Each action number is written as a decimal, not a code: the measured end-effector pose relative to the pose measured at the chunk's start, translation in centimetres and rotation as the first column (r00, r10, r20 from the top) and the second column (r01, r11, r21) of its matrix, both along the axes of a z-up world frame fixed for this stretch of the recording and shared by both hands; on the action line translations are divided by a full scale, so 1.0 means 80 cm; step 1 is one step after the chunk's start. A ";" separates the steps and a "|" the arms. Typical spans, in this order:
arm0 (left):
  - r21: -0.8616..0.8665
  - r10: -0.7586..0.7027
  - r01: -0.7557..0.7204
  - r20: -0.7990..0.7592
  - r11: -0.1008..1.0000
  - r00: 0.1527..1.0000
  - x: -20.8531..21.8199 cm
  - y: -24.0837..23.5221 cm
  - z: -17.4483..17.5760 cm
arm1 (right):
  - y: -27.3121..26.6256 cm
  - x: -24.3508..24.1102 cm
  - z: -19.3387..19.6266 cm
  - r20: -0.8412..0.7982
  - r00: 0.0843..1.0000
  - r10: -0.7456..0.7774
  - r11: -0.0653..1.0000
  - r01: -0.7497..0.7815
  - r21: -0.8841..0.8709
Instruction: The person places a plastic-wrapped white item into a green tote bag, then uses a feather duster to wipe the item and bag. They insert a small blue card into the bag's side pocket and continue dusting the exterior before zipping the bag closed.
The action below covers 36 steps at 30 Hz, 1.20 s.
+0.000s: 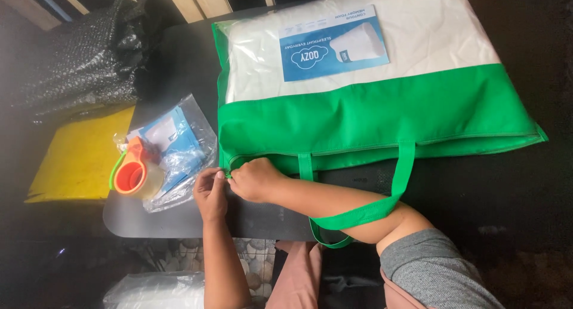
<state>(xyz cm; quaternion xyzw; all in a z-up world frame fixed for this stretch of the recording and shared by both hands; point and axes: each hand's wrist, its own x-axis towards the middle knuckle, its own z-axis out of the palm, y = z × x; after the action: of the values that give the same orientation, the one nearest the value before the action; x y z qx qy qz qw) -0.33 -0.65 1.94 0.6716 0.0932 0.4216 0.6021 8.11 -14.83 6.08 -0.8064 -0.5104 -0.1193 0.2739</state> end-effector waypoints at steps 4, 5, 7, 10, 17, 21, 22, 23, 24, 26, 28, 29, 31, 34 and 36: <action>0.006 0.012 -0.012 0.000 1.000 1.000 -0.003 -0.010 0.004 | -0.014 0.002 0.010 0.004 1.000 0.001 0.999 -0.001 -0.042; -0.069 0.042 -0.040 0.025 0.997 0.999 -0.001 -0.011 0.003 | -0.019 0.005 0.012 0.009 1.000 0.003 0.997 -0.003 -0.078; -0.144 0.072 -0.065 0.047 0.987 0.996 0.003 -0.007 -0.001 | -0.032 0.009 0.013 0.012 1.000 0.004 0.994 -0.003 -0.113; -0.407 0.185 -0.103 0.168 0.907 0.968 0.007 0.000 -0.006 | -0.058 0.014 0.011 0.012 1.000 0.011 0.982 -0.009 -0.187; -0.472 0.234 -0.131 0.168 0.872 0.958 0.010 -0.002 -0.005 | -0.232 0.041 0.090 -0.244 0.963 -0.116 0.963 0.049 -0.265; -0.205 0.292 -0.257 0.163 0.944 0.942 0.010 -0.023 -0.006 | -0.333 0.075 0.137 -0.613 0.754 -0.237 0.969 0.134 -0.210; -0.211 0.294 -0.258 0.161 0.943 0.942 0.000 -0.027 -0.006 | -0.339 0.068 0.126 -0.612 0.754 -0.240 0.967 0.134 -0.215; 0.094 0.427 -0.445 0.160 0.891 0.890 -0.002 -0.028 -0.003 | -0.343 0.064 0.117 -0.590 0.765 -0.256 0.940 0.056 -0.336; 0.385 0.542 -0.575 0.202 0.722 0.816 -0.004 -0.030 0.000 | -0.349 0.061 0.109 -0.568 0.777 -0.270 0.892 -0.021 -0.452; 0.536 0.526 -0.592 0.293 0.601 0.799 0.004 -0.058 0.018 | -0.337 0.052 0.099 -0.539 0.807 -0.241 0.901 -0.020 -0.434; 0.664 0.503 -0.600 0.369 0.446 0.782 0.010 -0.088 0.026 | -0.319 0.045 0.089 -0.517 0.832 -0.204 0.907 -0.038 -0.418; 0.768 0.349 -0.443 0.301 0.463 0.887 0.016 -0.105 0.027 | -0.308 0.043 0.085 -0.482 0.857 -0.184 0.923 -0.017 -0.383; 0.851 0.192 -0.274 0.208 0.449 0.959 0.031 -0.139 0.041 | -0.287 0.041 0.085 -0.445 0.880 -0.163 0.938 -0.002 -0.347; 0.938 0.149 -0.227 0.193 0.261 0.970 0.053 -0.169 0.067 | -0.254 0.042 0.082 -0.334 0.942 0.036 0.968 -0.117 -0.224; 0.934 0.153 -0.169 0.126 0.314 0.980 0.063 -0.163 0.067 | -0.229 0.041 0.056 -0.369 0.923 -0.107 0.994 0.100 -0.036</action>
<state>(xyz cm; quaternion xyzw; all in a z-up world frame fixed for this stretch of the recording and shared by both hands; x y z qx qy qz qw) 4.69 -13.66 7.29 0.8797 -0.1053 0.4600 0.0591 11.39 -33.12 10.58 -0.8425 -0.4072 0.0252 0.3519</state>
